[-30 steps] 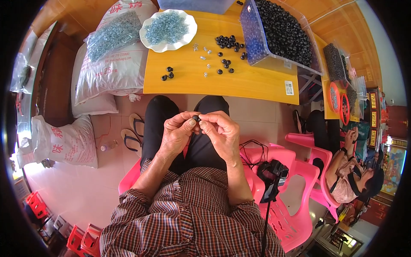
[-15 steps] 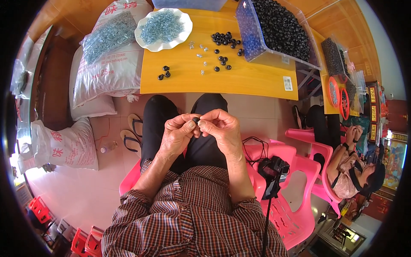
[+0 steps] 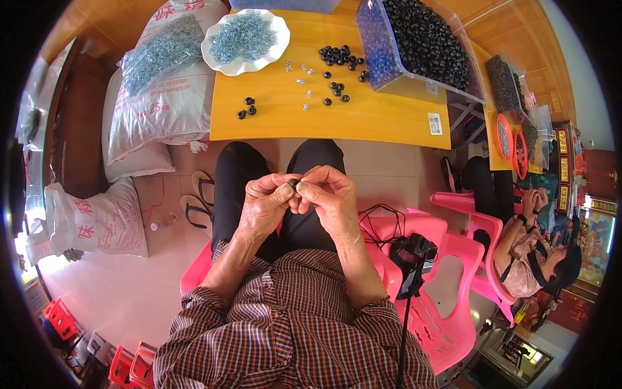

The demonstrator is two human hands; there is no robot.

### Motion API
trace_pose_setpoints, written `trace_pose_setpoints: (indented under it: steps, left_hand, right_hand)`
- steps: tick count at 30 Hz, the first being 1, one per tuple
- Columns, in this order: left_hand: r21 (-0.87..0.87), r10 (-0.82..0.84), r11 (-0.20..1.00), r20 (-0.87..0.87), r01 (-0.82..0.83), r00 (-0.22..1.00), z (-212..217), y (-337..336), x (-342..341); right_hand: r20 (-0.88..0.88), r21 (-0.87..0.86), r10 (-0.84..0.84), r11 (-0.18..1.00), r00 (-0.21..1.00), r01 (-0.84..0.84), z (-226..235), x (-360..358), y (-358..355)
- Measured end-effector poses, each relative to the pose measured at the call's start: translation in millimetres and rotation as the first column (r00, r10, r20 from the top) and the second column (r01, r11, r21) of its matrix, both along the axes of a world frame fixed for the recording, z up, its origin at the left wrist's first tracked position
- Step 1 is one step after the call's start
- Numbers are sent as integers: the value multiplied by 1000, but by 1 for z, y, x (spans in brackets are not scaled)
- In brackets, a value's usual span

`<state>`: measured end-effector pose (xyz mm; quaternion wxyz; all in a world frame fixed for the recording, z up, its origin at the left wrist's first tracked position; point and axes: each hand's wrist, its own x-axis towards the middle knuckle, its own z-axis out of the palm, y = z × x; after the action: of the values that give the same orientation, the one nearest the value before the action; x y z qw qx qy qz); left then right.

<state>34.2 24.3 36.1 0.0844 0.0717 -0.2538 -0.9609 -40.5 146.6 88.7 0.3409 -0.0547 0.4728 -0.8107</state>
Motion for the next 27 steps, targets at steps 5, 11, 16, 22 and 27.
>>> trace_pose_setpoints:
  steps: [5, 11, 16, 22, 27]
  left_hand:
    - [7, -1, 1000, 26, 0, 1000, 3, 0, 1]
    - [-98, 50, 994, 54, -45, 997, 6, 2, 2]
    - [-47, 13, 999, 68, -10, 998, 7, 5, -1]
    - [109, -38, 993, 26, 35, 999, -2, 5, -4]
    - [94, -34, 995, 57, 28, 998, -1, 7, -6]
  right_hand:
    - [37, -8, -40, 999, 999, 40, -3, 2, -2]
    - [31, -15, -30, 999, 999, 31, -9, 0, -2]
    - [24, 14, 5, 1000, 1000, -6, -10, -4, 3]
    - [-24, 70, 3, 998, 1000, -1, -4, -2, 2]
    - [44, 19, -33, 999, 998, 32, -6, 0, 2]
